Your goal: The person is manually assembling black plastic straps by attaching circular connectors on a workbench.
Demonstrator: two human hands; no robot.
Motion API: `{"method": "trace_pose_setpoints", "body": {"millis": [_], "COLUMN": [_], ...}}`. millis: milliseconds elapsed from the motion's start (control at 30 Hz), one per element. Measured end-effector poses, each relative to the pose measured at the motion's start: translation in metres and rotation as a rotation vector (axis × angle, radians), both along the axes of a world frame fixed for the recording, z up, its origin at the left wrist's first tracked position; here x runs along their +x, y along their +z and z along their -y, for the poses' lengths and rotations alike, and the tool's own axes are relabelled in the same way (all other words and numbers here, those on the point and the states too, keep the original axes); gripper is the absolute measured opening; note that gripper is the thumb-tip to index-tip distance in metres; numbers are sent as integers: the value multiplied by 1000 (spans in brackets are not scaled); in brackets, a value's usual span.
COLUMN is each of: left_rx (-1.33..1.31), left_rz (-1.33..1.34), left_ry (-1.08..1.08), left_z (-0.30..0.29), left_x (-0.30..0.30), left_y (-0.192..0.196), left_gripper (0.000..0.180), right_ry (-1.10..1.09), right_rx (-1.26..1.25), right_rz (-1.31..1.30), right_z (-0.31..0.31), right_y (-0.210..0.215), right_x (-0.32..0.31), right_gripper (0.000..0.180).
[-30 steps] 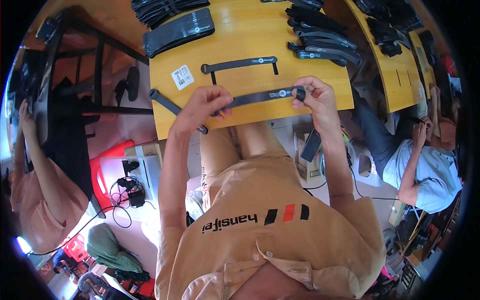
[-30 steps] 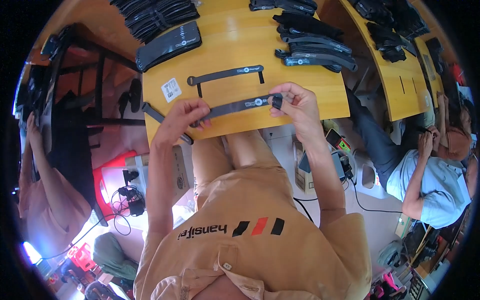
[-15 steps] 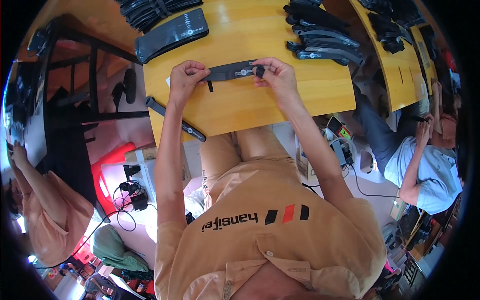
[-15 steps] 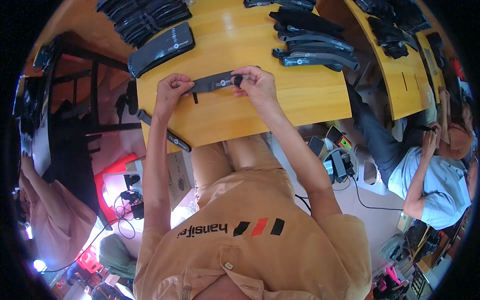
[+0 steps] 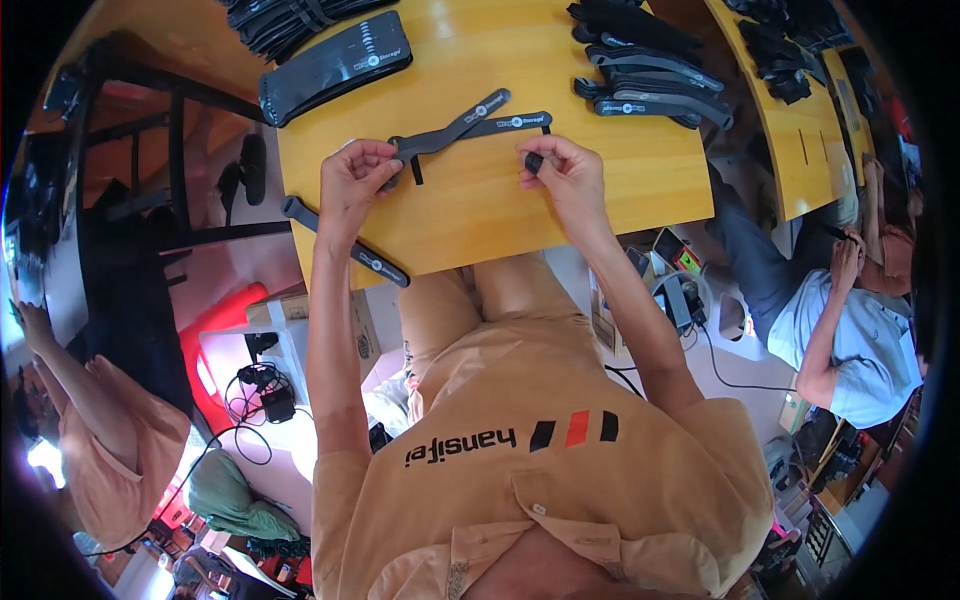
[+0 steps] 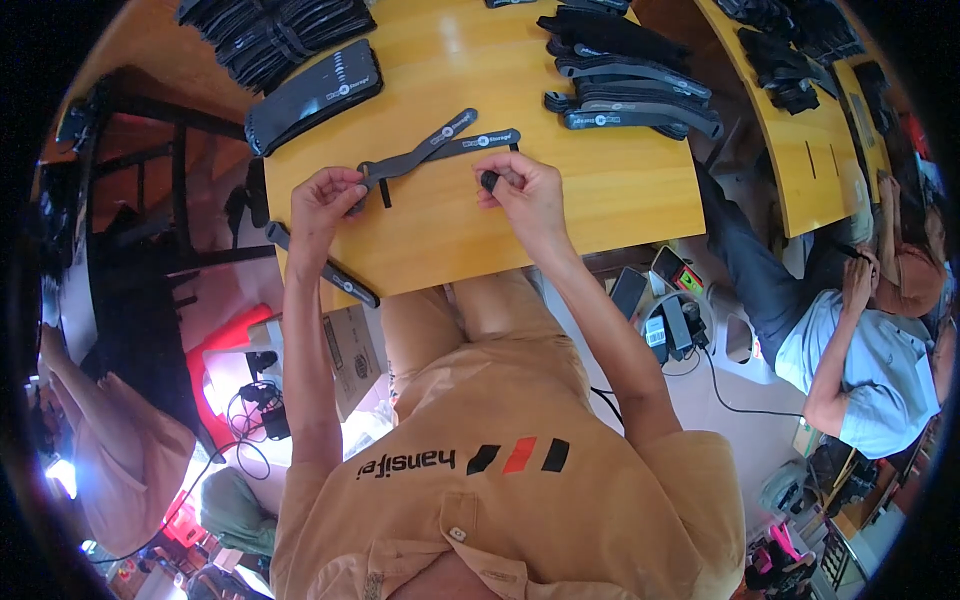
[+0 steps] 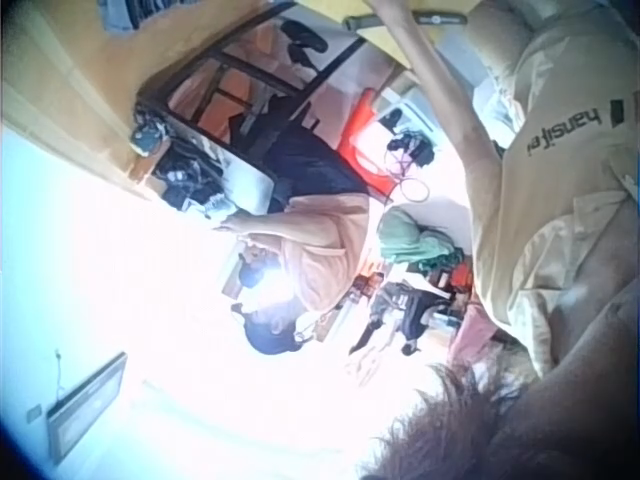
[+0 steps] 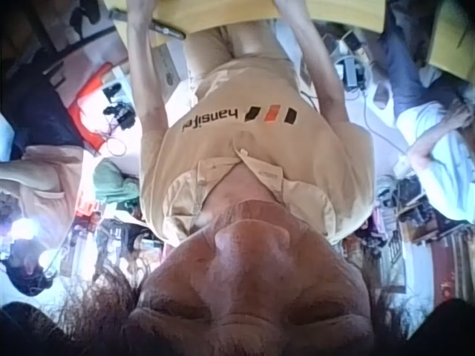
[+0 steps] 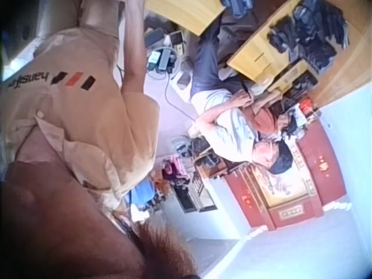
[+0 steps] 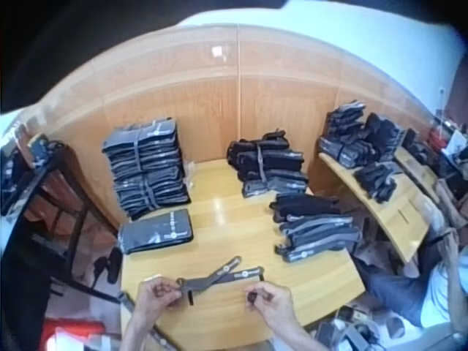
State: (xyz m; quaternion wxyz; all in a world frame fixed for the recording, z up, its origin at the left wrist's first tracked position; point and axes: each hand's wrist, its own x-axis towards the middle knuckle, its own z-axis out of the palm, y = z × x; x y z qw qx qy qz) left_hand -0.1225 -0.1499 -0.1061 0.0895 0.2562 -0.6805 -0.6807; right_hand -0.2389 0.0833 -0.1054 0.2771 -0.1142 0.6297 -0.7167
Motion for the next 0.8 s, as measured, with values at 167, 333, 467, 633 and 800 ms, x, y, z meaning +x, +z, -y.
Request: {"method": "trace_pose_setpoints", "body": {"millis": [167, 333, 467, 633, 800], "left_rx": [-59, 28, 70, -643, -1270], "left_rz": [14, 45, 13, 15, 233], "left_ry": [-126, -150, -11, -21, -276], "left_z": [-12, -19, -19, -25, -53], "left_x": [-20, -31, -29, -14, -2], "left_y": [25, 34, 34, 0, -15], "left_gripper": [13, 13, 14, 28, 57], "right_ry": [-4, 84, 130, 130, 155], "right_rx": [-6, 400, 343, 397, 343], "right_rz": [-248, -986, -1006, -771, -462], "right_z": [23, 64, 84, 88, 88], "right_y": [1, 19, 0, -20, -27], "right_x": [-6, 13, 7, -13, -20], "right_gripper": [22, 36, 28, 11, 15]}}
